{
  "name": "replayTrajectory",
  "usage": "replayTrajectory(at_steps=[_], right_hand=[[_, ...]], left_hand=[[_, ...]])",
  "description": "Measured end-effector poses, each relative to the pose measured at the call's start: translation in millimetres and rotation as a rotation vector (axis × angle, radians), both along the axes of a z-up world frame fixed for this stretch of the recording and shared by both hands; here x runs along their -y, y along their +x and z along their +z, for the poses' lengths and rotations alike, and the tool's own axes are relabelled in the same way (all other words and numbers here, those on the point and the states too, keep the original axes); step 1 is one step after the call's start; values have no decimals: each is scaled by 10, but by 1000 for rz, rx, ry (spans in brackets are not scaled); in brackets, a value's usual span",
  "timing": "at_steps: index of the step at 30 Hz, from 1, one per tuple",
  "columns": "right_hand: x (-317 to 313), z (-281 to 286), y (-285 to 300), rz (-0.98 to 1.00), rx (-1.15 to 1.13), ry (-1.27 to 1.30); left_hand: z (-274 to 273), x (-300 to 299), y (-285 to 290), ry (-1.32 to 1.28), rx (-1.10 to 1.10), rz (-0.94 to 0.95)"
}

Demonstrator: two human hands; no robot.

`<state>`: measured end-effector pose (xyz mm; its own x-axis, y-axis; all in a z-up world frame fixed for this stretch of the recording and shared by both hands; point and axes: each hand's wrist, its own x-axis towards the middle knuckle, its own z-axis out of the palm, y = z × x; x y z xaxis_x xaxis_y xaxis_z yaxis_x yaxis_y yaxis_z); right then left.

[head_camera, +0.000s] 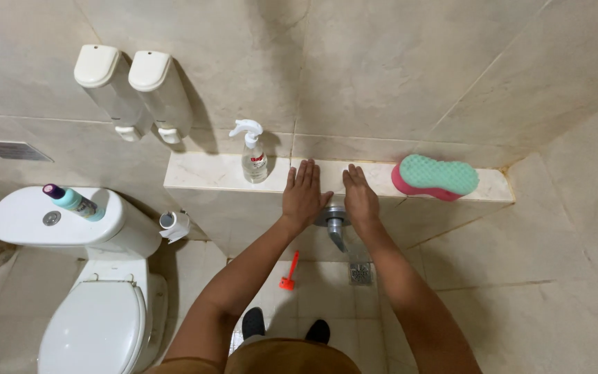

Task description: The person pulls back a shower curtain, tears off a piece of toilet paper, and wipes the shower floor and a tiled shelf with it. The person also moves a spray bottle and a sponge on the shelf while cleaning.

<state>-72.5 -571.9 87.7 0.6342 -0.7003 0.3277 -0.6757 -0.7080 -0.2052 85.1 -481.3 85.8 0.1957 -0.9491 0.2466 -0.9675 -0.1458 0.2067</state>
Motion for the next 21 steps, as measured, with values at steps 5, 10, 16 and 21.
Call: replayTrajectory(at_steps=[5, 10, 16, 21], right_hand=[[72, 19, -19, -108, 51, 65], [-80, 228, 174, -104, 75, 123], [-205, 372, 153, 23, 129, 182], [-73, 268, -122, -1, 42, 121]], left_hand=[[-15, 87, -112, 30, -70, 9], [-48, 112, -103, 99, -59, 16], [-99, 144, -103, 117, -5, 14], [9, 105, -117, 134, -66, 11]])
